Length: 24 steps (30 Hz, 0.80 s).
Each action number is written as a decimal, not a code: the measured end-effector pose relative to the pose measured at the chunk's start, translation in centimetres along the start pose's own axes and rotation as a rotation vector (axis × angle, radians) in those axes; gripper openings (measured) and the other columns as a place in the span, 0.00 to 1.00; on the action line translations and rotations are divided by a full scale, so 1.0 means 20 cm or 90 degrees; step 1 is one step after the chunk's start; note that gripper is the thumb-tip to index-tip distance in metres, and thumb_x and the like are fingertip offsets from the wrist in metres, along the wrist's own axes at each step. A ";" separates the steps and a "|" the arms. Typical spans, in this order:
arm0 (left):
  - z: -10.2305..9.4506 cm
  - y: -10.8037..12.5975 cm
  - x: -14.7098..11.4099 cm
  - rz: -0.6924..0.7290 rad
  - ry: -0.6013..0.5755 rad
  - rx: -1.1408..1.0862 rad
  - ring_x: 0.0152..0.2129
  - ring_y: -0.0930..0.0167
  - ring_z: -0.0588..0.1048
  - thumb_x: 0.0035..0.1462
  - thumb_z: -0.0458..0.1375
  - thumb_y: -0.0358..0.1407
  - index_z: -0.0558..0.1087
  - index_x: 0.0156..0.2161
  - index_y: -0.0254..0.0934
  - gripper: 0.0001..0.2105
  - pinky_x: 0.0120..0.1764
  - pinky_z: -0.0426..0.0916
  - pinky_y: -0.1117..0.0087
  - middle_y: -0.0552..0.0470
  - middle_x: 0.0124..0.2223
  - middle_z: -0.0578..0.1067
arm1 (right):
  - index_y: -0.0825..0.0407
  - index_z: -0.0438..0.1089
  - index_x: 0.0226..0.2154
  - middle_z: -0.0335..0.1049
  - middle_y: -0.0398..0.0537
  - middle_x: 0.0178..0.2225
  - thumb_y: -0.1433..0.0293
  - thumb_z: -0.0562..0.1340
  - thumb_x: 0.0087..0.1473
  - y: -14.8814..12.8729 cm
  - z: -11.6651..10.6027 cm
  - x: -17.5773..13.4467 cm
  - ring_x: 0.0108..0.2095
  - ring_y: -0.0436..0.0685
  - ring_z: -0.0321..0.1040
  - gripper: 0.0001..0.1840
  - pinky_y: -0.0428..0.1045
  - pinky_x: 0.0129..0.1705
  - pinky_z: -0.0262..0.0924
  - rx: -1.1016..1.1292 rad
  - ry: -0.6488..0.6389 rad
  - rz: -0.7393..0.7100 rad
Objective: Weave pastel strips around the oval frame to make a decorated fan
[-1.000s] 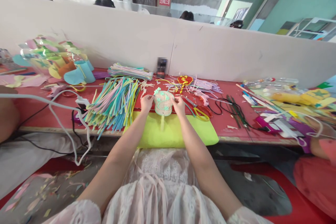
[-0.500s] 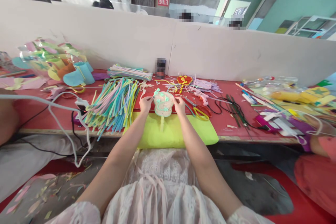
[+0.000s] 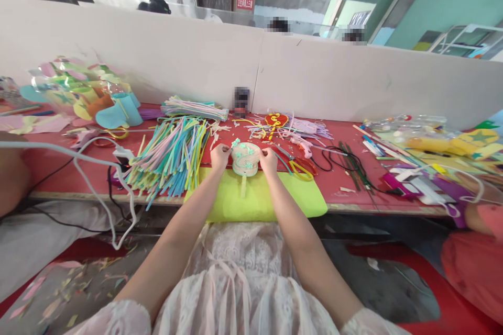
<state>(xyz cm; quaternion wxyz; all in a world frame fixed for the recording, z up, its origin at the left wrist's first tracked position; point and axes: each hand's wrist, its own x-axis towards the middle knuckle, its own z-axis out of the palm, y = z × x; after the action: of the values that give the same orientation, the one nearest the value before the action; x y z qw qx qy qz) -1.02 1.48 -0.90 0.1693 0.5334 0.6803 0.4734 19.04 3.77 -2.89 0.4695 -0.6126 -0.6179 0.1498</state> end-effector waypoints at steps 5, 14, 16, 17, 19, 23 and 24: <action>0.00 0.01 -0.02 0.004 -0.031 0.074 0.32 0.71 0.74 0.50 0.54 0.33 0.73 0.34 0.35 0.07 0.39 0.65 0.72 0.48 0.35 0.77 | 0.51 0.65 0.26 0.69 0.49 0.28 0.63 0.56 0.50 -0.04 -0.02 -0.03 0.33 0.56 0.64 0.09 0.49 0.38 0.55 -0.074 0.004 -0.013; 0.00 0.02 -0.03 0.040 -0.044 0.170 0.34 0.69 0.73 0.52 0.52 0.33 0.73 0.35 0.35 0.09 0.39 0.64 0.71 0.45 0.36 0.76 | 0.52 0.64 0.27 0.67 0.52 0.31 0.67 0.55 0.50 -0.05 -0.01 -0.04 0.37 0.57 0.61 0.06 0.50 0.42 0.52 -0.147 0.032 -0.030; 0.00 0.01 -0.03 0.052 -0.040 0.197 0.35 0.69 0.72 0.52 0.52 0.32 0.73 0.35 0.34 0.08 0.39 0.63 0.70 0.44 0.38 0.75 | 0.53 0.64 0.28 0.66 0.52 0.33 0.67 0.55 0.50 -0.04 -0.01 -0.04 0.37 0.57 0.60 0.06 0.50 0.42 0.52 -0.167 0.045 -0.040; 0.01 0.01 -0.03 0.054 -0.039 0.205 0.35 0.69 0.72 0.52 0.52 0.32 0.73 0.35 0.34 0.08 0.40 0.63 0.70 0.43 0.39 0.75 | 0.53 0.63 0.29 0.66 0.52 0.33 0.67 0.55 0.50 -0.04 -0.01 -0.04 0.36 0.57 0.60 0.06 0.50 0.41 0.52 -0.172 0.047 -0.042; 0.00 0.02 -0.03 0.052 -0.031 0.209 0.35 0.69 0.72 0.53 0.51 0.33 0.73 0.35 0.34 0.09 0.40 0.63 0.70 0.43 0.39 0.74 | 0.53 0.63 0.30 0.66 0.52 0.33 0.67 0.55 0.50 -0.04 -0.01 -0.03 0.36 0.57 0.61 0.06 0.50 0.41 0.53 -0.170 0.050 -0.043; -0.05 0.07 -0.03 0.079 -0.004 0.215 0.36 0.68 0.71 0.55 0.49 0.36 0.72 0.38 0.35 0.11 0.40 0.64 0.70 0.43 0.40 0.73 | 0.53 0.63 0.31 0.66 0.52 0.34 0.64 0.53 0.52 -0.04 -0.01 -0.02 0.35 0.56 0.61 0.09 0.49 0.39 0.54 -0.129 0.069 -0.025; -0.08 0.08 -0.03 0.091 -0.003 0.234 0.36 0.68 0.71 0.55 0.50 0.37 0.72 0.38 0.35 0.11 0.39 0.64 0.70 0.43 0.41 0.73 | 0.53 0.63 0.31 0.66 0.52 0.34 0.64 0.52 0.53 -0.03 -0.02 -0.02 0.35 0.56 0.62 0.10 0.49 0.39 0.54 -0.116 0.072 -0.019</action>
<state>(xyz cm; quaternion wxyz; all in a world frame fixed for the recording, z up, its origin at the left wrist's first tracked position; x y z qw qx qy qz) -1.13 0.20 1.13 0.0368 0.6034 0.7151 0.3510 18.79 3.20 -2.35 0.4478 -0.6511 -0.6106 0.0513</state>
